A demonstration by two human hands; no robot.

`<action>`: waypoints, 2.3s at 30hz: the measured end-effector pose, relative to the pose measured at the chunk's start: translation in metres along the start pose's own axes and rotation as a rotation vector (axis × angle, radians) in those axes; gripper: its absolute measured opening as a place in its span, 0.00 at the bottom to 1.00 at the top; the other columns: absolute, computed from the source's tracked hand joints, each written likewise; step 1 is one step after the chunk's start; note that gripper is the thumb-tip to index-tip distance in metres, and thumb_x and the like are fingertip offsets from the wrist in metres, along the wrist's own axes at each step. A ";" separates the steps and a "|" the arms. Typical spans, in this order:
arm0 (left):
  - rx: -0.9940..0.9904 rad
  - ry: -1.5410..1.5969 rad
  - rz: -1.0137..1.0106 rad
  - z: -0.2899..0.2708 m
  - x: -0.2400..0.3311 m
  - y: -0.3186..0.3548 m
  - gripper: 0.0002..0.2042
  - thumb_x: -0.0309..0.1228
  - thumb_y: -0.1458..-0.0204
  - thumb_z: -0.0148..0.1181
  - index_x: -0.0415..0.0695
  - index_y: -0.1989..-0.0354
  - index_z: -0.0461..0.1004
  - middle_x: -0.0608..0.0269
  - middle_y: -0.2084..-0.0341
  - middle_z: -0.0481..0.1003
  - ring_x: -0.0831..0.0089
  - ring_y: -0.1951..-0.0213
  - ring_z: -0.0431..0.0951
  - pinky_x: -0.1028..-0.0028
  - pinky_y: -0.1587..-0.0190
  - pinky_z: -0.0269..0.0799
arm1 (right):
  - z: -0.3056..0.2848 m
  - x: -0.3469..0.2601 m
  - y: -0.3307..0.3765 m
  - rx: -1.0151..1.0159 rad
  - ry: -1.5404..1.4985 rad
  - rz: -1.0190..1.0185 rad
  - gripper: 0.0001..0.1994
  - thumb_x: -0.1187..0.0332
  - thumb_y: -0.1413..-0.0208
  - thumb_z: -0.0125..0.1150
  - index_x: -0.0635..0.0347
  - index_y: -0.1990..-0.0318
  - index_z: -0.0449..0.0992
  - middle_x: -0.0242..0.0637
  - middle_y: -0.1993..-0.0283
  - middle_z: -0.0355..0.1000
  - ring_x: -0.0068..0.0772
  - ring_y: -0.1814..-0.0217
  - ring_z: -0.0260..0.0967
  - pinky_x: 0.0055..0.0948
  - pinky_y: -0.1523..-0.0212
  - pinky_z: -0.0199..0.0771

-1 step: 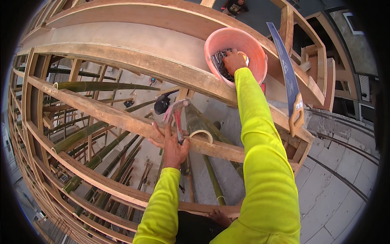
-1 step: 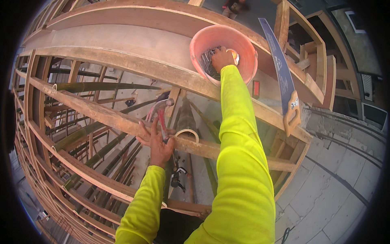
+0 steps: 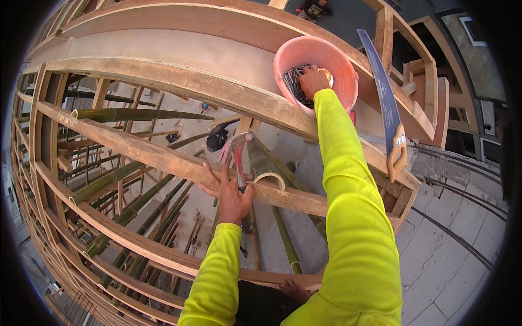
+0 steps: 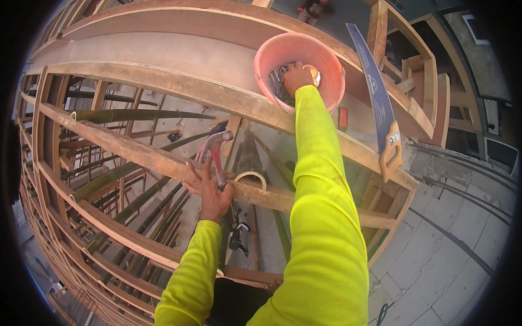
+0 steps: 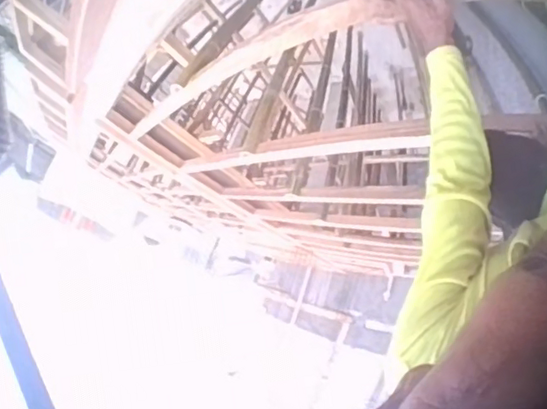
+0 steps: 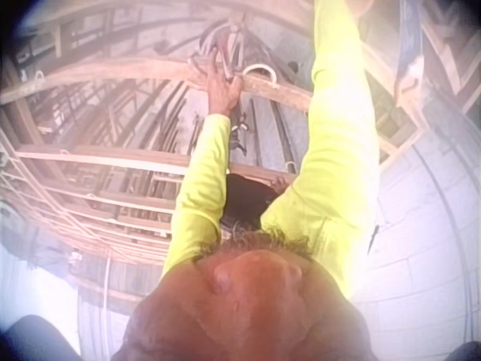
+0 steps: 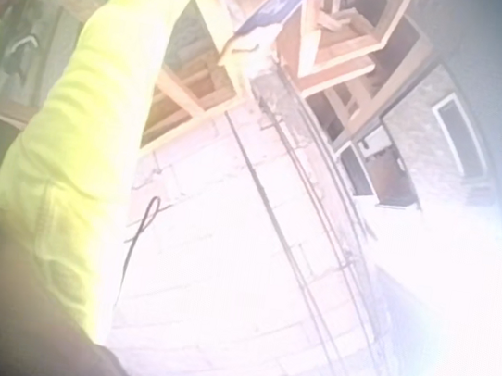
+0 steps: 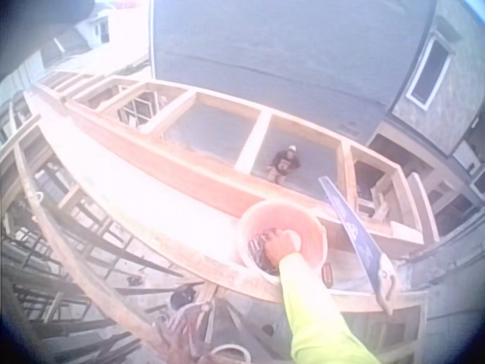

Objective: The person assembles a dome-like bamboo structure by hammering nails into wooden beams and cutting bamboo poles to fit. They use a hammer and hand saw to secure and trim the materials while working on the framework.

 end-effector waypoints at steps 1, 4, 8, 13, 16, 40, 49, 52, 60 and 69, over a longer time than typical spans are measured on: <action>-0.003 -0.003 -0.004 0.001 0.000 -0.001 0.15 0.36 0.60 0.59 0.50 0.62 0.83 0.59 0.28 0.51 0.40 0.26 0.24 0.29 0.40 0.08 | 0.001 0.001 -0.001 -0.006 0.010 0.011 0.13 0.65 0.42 0.54 0.53 0.58 0.85 0.33 0.45 0.72 0.40 0.38 0.64 0.45 0.45 0.70; 0.022 0.022 0.009 -0.002 0.002 -0.010 0.12 0.36 0.59 0.60 0.51 0.65 0.83 0.59 0.28 0.53 0.39 0.26 0.24 0.28 0.40 0.07 | -0.008 0.001 -0.006 -0.006 0.102 -0.047 0.13 0.64 0.42 0.54 0.51 0.58 0.85 0.32 0.43 0.72 0.39 0.37 0.63 0.43 0.43 0.66; 0.016 0.033 0.011 -0.003 0.002 -0.007 0.11 0.36 0.60 0.60 0.52 0.67 0.83 0.62 0.28 0.54 0.38 0.26 0.24 0.28 0.40 0.05 | -0.007 0.000 -0.005 -0.124 0.155 -0.051 0.14 0.61 0.41 0.53 0.46 0.55 0.85 0.31 0.41 0.73 0.37 0.34 0.60 0.39 0.42 0.59; 0.015 0.030 0.004 -0.002 0.002 -0.007 0.11 0.36 0.61 0.60 0.52 0.68 0.83 0.63 0.28 0.54 0.39 0.26 0.24 0.29 0.40 0.05 | -0.008 0.002 0.004 -0.139 0.212 -0.044 0.14 0.62 0.40 0.52 0.46 0.55 0.85 0.31 0.46 0.76 0.36 0.33 0.60 0.44 0.40 0.56; 0.033 0.031 0.020 0.001 0.003 -0.008 0.12 0.36 0.61 0.59 0.52 0.67 0.83 0.63 0.28 0.55 0.39 0.26 0.24 0.28 0.40 0.05 | -0.013 0.013 0.004 -0.198 0.214 -0.088 0.12 0.64 0.41 0.53 0.49 0.61 0.85 0.34 0.47 0.77 0.35 0.35 0.63 0.45 0.39 0.57; 0.051 0.018 0.029 0.001 0.004 -0.009 0.12 0.35 0.61 0.59 0.52 0.67 0.82 0.61 0.30 0.57 0.38 0.26 0.25 0.29 0.41 0.04 | 0.029 -0.008 -0.032 -0.244 -0.804 0.244 0.19 0.58 0.47 0.59 0.57 0.52 0.82 0.52 0.49 0.77 0.53 0.46 0.75 0.41 0.41 0.71; 0.040 -0.005 -0.014 -0.001 -0.001 -0.005 0.12 0.35 0.62 0.60 0.51 0.67 0.83 0.62 0.30 0.57 0.39 0.26 0.26 0.29 0.40 0.05 | -0.014 0.058 0.036 0.689 -0.969 0.659 0.17 0.62 0.40 0.49 0.68 0.56 0.78 0.57 0.63 0.78 0.58 0.56 0.76 0.49 0.51 0.72; 0.042 -0.006 -0.003 0.002 0.001 -0.008 0.12 0.36 0.62 0.60 0.51 0.67 0.83 0.62 0.30 0.57 0.39 0.26 0.26 0.29 0.40 0.05 | -0.011 0.069 0.036 0.581 -0.696 0.445 0.18 0.61 0.38 0.47 0.69 0.57 0.76 0.59 0.65 0.77 0.60 0.59 0.76 0.52 0.54 0.71; 0.044 -0.006 0.011 0.004 0.003 -0.007 0.12 0.35 0.62 0.60 0.50 0.67 0.82 0.61 0.30 0.57 0.39 0.26 0.26 0.28 0.40 0.07 | 0.019 0.075 0.034 0.528 -0.880 0.664 0.18 0.62 0.41 0.46 0.72 0.64 0.75 0.65 0.66 0.75 0.61 0.59 0.76 0.54 0.54 0.71; 0.045 -0.017 0.011 0.003 0.002 -0.007 0.11 0.36 0.61 0.59 0.51 0.68 0.82 0.61 0.31 0.58 0.39 0.26 0.26 0.27 0.40 0.07 | -0.018 0.019 0.005 0.440 -1.141 0.251 0.17 0.64 0.42 0.50 0.67 0.55 0.80 0.56 0.60 0.79 0.55 0.55 0.78 0.46 0.49 0.74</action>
Point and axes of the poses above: each hand's wrist, its own y-axis away from the middle knuckle, its own z-axis out of the palm, x = y × z, the point moved 5 cm from there along -y, towards the middle knuckle
